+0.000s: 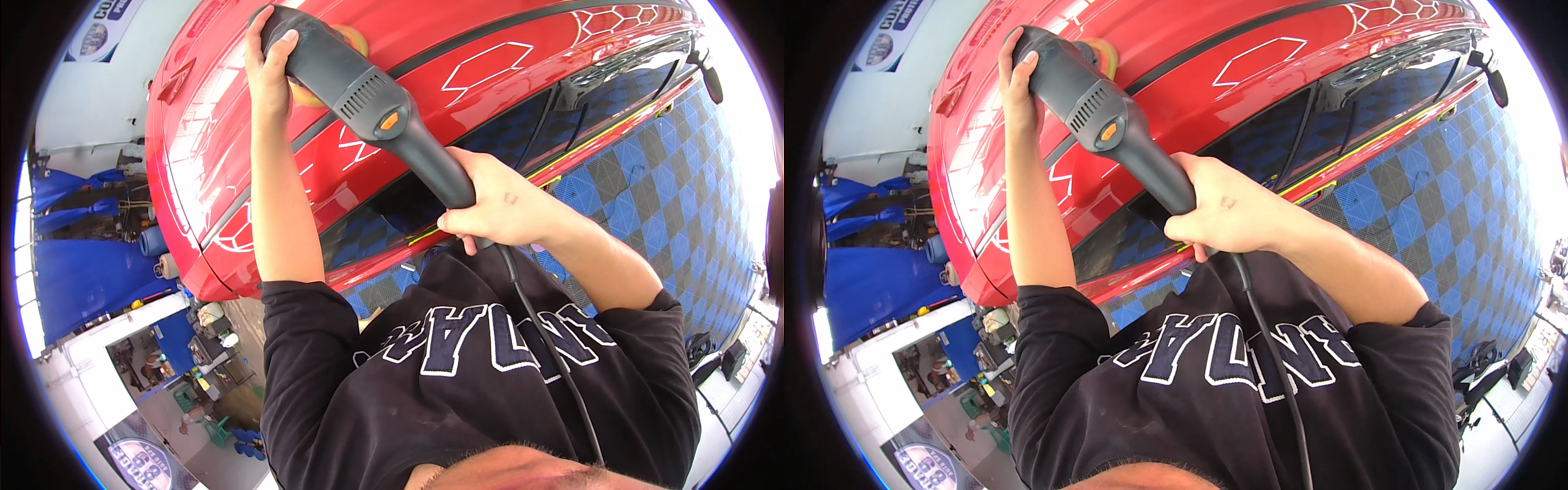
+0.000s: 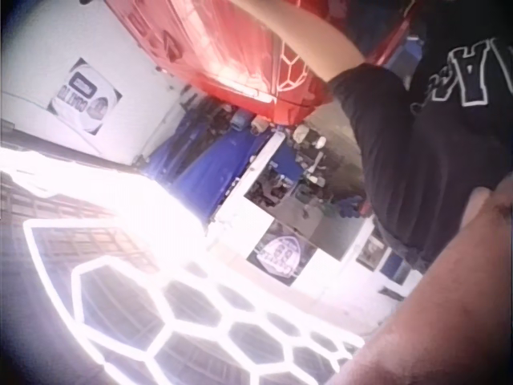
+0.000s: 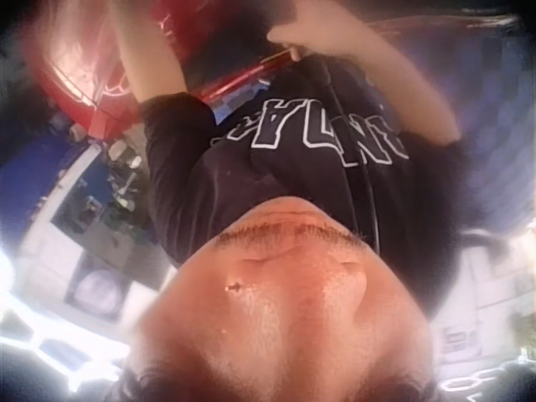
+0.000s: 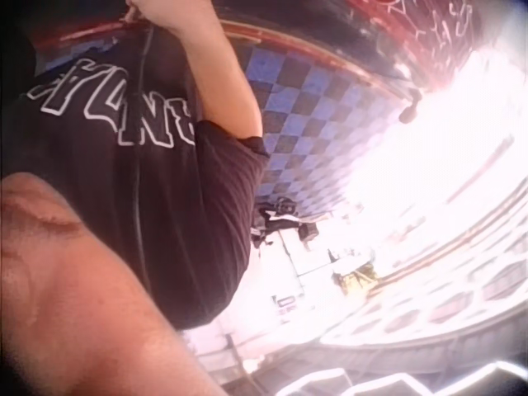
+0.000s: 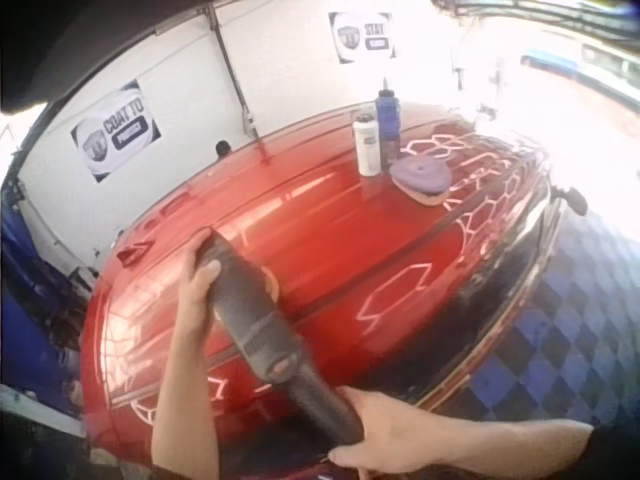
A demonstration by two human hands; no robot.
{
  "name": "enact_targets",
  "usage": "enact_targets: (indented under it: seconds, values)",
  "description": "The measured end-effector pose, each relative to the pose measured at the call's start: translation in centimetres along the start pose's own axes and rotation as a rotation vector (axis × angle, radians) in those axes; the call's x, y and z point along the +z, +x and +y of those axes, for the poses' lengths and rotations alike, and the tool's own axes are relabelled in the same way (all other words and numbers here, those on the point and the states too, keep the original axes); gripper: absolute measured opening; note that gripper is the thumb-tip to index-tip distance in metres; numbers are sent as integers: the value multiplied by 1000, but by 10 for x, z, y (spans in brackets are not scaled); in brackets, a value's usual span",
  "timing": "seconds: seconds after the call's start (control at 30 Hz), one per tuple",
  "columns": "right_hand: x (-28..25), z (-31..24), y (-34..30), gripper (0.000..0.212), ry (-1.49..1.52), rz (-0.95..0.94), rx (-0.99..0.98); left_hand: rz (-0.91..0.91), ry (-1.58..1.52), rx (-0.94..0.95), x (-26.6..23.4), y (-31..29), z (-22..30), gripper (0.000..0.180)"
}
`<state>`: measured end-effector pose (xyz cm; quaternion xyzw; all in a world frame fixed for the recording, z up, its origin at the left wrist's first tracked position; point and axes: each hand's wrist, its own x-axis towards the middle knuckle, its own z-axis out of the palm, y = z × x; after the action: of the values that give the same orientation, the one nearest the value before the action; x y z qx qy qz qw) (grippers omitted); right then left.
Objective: The person uses a rotary polisher to buff the hood of a red car. They move the tool in overlapping passes across the surface while holding a protective strip with the other hand. The hood is sectioned with tape to guide the polishing process.
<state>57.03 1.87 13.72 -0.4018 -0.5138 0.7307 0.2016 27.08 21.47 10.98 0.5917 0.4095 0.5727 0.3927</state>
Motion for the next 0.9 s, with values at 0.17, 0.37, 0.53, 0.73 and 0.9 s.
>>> enact_targets:
  seconds: [0.17, 0.37, 0.53, 0.73, 0.9]
  values:
    - [-30, 1, -18, 44, 57, 98, -34, -80, 29, 33, 55, 36, -13, 70]
    - [-58, 10, -29, 52, 122, 219, -97, -254, -71, 83, 119, 68, -23, 66]
    - [-76, 12, -39, 60, 172, 313, -102, -317, 20, 159, 165, 103, -36, 65]
    - [-65, 15, -33, 64, 104, 278, -65, -258, -63, 158, 138, 93, -48, 66]
    - [-42, 16, -29, 66, -1, 175, -14, -189, -4, 187, 85, 48, -31, 69]
